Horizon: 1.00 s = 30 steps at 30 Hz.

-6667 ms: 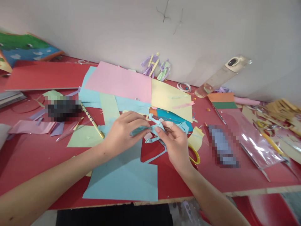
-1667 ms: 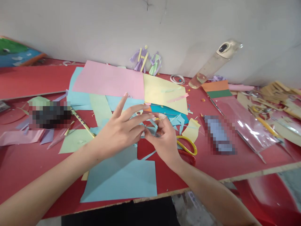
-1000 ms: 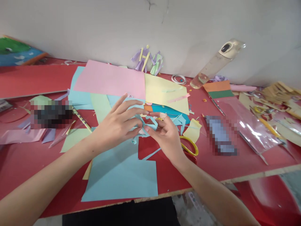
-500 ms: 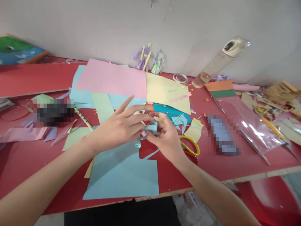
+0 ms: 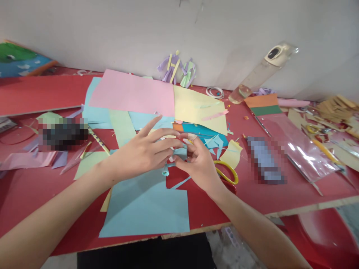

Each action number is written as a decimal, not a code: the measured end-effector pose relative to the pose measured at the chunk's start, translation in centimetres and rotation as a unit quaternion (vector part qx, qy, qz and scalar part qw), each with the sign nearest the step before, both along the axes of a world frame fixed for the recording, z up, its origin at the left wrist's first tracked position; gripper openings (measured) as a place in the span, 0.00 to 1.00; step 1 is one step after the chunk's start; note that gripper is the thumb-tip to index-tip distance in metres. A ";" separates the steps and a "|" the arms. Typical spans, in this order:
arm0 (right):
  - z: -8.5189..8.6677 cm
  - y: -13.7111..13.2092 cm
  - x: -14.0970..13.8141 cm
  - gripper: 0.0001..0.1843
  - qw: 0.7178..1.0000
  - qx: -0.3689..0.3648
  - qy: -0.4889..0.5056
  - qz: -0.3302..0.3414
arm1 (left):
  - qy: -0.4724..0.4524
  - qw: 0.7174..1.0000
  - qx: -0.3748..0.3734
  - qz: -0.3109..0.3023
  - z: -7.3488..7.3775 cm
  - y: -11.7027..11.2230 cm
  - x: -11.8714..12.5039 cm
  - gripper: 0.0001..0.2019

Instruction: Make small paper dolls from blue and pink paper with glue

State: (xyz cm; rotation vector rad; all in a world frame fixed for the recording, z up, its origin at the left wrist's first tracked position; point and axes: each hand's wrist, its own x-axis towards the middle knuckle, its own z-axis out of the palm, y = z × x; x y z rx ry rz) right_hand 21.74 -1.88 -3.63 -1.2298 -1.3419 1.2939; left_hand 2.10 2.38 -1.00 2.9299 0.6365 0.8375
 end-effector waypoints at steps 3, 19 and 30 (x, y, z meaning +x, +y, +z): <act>0.2 0.0 0.1 0.26 1.000 -0.009 -0.004 -0.001 | 0.019 0.999 0.042 -0.008 -0.1 0.0 -0.1 0.08; 0.7 1.2 1.1 0.26 0.987 -0.115 0.107 -0.020 | -0.251 0.904 -0.221 0.267 -0.4 0.6 -1.8 0.04; 0.4 1.2 1.3 0.22 0.992 -0.105 0.070 0.011 | -0.197 0.956 -0.183 0.113 0.1 0.0 -1.2 0.06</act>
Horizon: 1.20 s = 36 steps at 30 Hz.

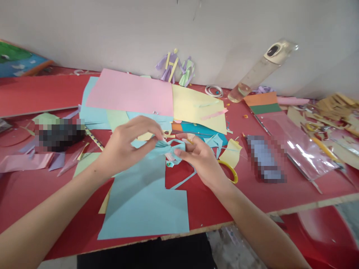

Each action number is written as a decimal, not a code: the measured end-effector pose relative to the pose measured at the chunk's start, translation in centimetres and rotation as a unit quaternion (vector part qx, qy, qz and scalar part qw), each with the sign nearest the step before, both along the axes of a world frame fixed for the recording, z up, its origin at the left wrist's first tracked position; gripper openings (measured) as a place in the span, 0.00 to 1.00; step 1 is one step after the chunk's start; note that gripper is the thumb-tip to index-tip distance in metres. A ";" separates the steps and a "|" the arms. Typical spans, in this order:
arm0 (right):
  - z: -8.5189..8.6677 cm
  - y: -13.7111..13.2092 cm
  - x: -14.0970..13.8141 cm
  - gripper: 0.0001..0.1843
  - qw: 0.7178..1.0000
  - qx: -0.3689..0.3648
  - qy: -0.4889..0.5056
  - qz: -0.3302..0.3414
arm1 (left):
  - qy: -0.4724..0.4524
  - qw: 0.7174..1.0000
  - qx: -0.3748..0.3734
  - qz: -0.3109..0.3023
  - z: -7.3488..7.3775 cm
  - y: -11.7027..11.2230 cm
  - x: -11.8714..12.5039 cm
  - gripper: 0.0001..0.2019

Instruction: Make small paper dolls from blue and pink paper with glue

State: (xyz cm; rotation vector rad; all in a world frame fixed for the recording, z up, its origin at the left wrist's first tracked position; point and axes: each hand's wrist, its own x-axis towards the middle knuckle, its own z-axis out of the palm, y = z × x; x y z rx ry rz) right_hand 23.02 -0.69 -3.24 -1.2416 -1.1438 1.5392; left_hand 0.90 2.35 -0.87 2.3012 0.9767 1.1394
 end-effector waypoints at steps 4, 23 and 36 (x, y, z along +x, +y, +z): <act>-0.1 0.1 0.0 0.21 0.999 0.000 0.050 -0.005 | 0.011 0.998 0.053 -0.021 -0.1 -0.4 0.6 0.05; 0.4 0.2 0.3 0.15 0.940 -0.189 0.274 0.070 | -0.054 0.993 -0.014 -0.107 -1.3 -0.4 0.4 0.34; 0.4 -0.2 -0.1 0.09 0.918 -0.205 0.313 0.129 | -0.164 0.955 -0.224 -0.106 -1.1 -1.5 1.4 0.18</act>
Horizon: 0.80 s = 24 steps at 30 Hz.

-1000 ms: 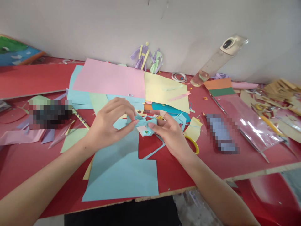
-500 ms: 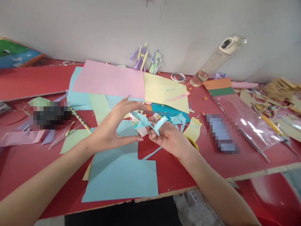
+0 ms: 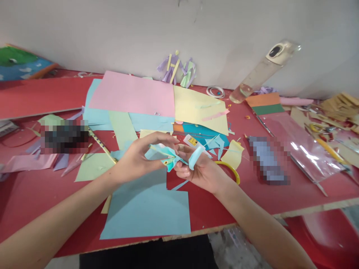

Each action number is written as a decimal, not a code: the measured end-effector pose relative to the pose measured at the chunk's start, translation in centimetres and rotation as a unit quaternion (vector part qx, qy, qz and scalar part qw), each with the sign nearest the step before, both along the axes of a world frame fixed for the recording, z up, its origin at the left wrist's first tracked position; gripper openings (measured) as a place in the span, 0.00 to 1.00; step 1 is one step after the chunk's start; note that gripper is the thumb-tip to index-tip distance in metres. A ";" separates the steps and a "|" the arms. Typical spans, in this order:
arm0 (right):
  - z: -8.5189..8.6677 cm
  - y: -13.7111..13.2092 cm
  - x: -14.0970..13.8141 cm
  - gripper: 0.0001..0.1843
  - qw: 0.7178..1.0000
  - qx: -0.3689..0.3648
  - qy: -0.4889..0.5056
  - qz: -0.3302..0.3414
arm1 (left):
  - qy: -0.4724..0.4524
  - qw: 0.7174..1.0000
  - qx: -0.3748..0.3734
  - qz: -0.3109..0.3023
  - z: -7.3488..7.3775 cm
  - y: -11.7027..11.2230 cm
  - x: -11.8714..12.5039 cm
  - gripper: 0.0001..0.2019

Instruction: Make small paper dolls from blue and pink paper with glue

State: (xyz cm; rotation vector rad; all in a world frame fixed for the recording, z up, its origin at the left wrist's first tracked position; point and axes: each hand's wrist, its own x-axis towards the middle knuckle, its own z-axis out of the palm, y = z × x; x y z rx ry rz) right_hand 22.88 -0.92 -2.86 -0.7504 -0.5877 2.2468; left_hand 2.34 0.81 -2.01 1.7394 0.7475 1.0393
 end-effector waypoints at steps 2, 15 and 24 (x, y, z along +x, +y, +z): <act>-0.1 0.0 0.2 0.10 0.999 0.031 -0.037 0.003 | 0.006 1.000 -0.013 0.028 -0.1 -0.1 0.1 0.17; 0.0 -0.8 -0.3 0.18 0.875 0.298 -0.331 -0.188 | -0.086 0.965 -0.219 0.118 -0.3 0.2 1.2 0.21; -0.1 -0.3 -0.5 0.10 0.923 0.196 -0.253 -0.212 | -0.148 0.973 -0.171 -0.048 -1.7 -0.1 0.9 0.21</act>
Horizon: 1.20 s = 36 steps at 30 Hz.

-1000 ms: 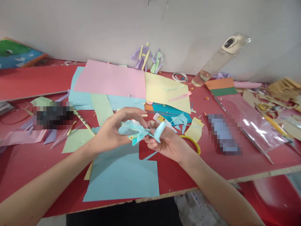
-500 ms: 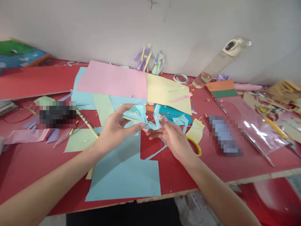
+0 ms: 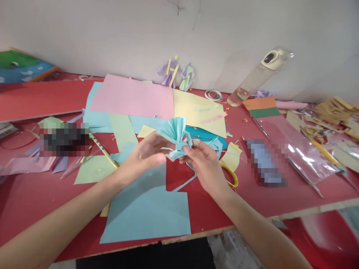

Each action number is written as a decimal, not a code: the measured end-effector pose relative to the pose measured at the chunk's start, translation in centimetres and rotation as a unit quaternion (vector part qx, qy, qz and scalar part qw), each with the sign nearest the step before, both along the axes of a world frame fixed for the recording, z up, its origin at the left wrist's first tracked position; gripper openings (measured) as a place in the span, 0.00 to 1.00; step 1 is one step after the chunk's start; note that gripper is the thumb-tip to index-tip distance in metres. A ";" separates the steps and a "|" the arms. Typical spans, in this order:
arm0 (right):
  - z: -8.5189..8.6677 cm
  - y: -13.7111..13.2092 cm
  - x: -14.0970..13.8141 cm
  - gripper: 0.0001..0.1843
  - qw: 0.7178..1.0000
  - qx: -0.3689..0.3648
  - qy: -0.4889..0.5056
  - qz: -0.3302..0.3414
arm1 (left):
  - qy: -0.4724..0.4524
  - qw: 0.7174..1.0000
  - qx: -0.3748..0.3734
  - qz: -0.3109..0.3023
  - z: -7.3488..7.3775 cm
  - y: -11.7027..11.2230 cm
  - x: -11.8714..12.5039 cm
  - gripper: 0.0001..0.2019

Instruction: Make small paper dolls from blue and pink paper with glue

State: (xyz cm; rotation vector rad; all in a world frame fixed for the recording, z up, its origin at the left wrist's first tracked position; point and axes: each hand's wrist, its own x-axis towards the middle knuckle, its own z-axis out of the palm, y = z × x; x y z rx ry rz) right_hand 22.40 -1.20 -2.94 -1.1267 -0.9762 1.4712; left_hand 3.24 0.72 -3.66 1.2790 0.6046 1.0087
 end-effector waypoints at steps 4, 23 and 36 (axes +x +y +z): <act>-0.3 -0.4 -0.6 0.11 1.000 -0.007 0.021 0.020 | 0.060 0.997 0.007 0.039 -0.1 -0.4 0.9 0.20; -1.1 2.7 4.5 0.14 0.759 0.197 -0.618 0.055 | 0.133 0.968 -0.062 0.205 0.6 0.4 0.3 0.10; -1.0 0.7 1.0 0.05 0.780 0.342 -0.522 0.047 | 0.128 0.958 -0.051 0.253 0.8 0.1 0.3 0.10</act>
